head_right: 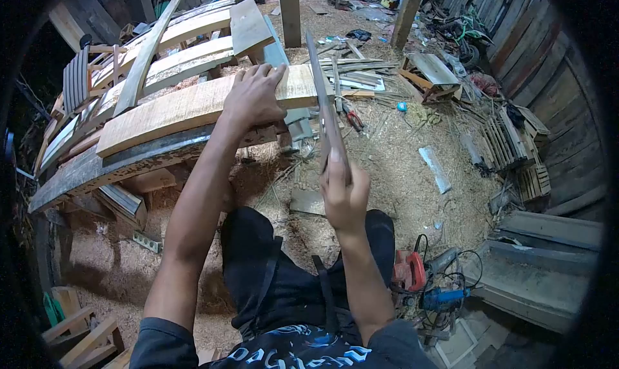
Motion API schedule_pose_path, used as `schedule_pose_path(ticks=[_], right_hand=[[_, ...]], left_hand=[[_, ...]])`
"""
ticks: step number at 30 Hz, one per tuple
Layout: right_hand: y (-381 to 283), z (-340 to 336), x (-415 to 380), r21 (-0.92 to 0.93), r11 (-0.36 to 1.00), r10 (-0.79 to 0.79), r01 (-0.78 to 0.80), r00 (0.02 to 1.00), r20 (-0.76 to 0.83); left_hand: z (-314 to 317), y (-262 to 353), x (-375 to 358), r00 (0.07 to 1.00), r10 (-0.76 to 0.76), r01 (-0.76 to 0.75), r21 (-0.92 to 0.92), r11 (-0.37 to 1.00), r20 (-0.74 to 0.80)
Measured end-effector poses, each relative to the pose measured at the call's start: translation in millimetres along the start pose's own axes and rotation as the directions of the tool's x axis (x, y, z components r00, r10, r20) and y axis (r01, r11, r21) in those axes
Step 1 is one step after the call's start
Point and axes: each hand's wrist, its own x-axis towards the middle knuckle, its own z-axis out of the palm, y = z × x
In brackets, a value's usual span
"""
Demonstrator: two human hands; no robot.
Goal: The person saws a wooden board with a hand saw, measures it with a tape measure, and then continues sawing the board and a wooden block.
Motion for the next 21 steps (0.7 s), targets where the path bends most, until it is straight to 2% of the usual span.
schedule_pose_path(ticks=[2, 3, 6, 7, 8, 9, 11, 15, 17, 20, 21], right_hand=[[10, -24, -56, -0.126, 0.991, -0.057, 0.048, 0.996, -0.075], [18, -30, -91, -0.115, 0.992, -0.065, 0.055, 0.995, -0.079], [22, -25, -98, -0.07, 0.997, -0.047, 0.041, 0.994, -0.095], [25, -20, -70, -0.037, 0.998, -0.055, 0.053, 0.996, -0.066], [19, -8, -38, -0.068, 0.998, 0.001, -0.007, 0.996, -0.086], [21, -3, -6, -0.199, 0.969, -0.152, 0.144, 0.988, -0.027], [16, -1, -6, -0.132, 0.985, -0.116, 0.108, 0.992, -0.048], [18, -34, -111, -0.194, 0.98, -0.055, 0.04, 0.996, -0.072], [14, -31, -100, -0.151, 0.988, -0.037, 0.025, 0.996, -0.082], [-3, -1, -4, -0.111, 0.994, -0.021, 0.02, 1.0, -0.012], [-4, -1, -9, -0.127, 0.992, -0.019, 0.015, 0.999, -0.032]], left_hand=[[-6, 3, 3, 0.996, -0.036, 0.036, -0.006, 0.999, 0.083], [-8, 3, 5, 0.991, -0.058, 0.06, -0.007, 0.998, 0.119], [0, 2, 4, 0.998, -0.04, 0.04, 0.007, 0.999, 0.041], [-2, 1, 2, 0.998, -0.027, 0.028, -0.021, 0.999, 0.064], [-5, 2, 3, 0.996, -0.029, 0.031, -0.022, 0.999, 0.09], [-8, 2, 3, 0.993, -0.035, 0.038, -0.024, 0.999, 0.116], [-7, 1, 3, 0.993, -0.041, 0.043, -0.014, 0.999, 0.109], [-1, 0, 4, 0.996, -0.035, 0.032, 0.034, 0.999, 0.087], [2, 2, 1, 0.994, -0.018, 0.016, 0.017, 1.0, 0.104], [-6, 0, 1, 0.995, -0.009, 0.01, -0.007, 1.0, 0.096], [-6, 0, 0, 0.995, -0.016, 0.017, -0.008, 1.0, 0.095]])
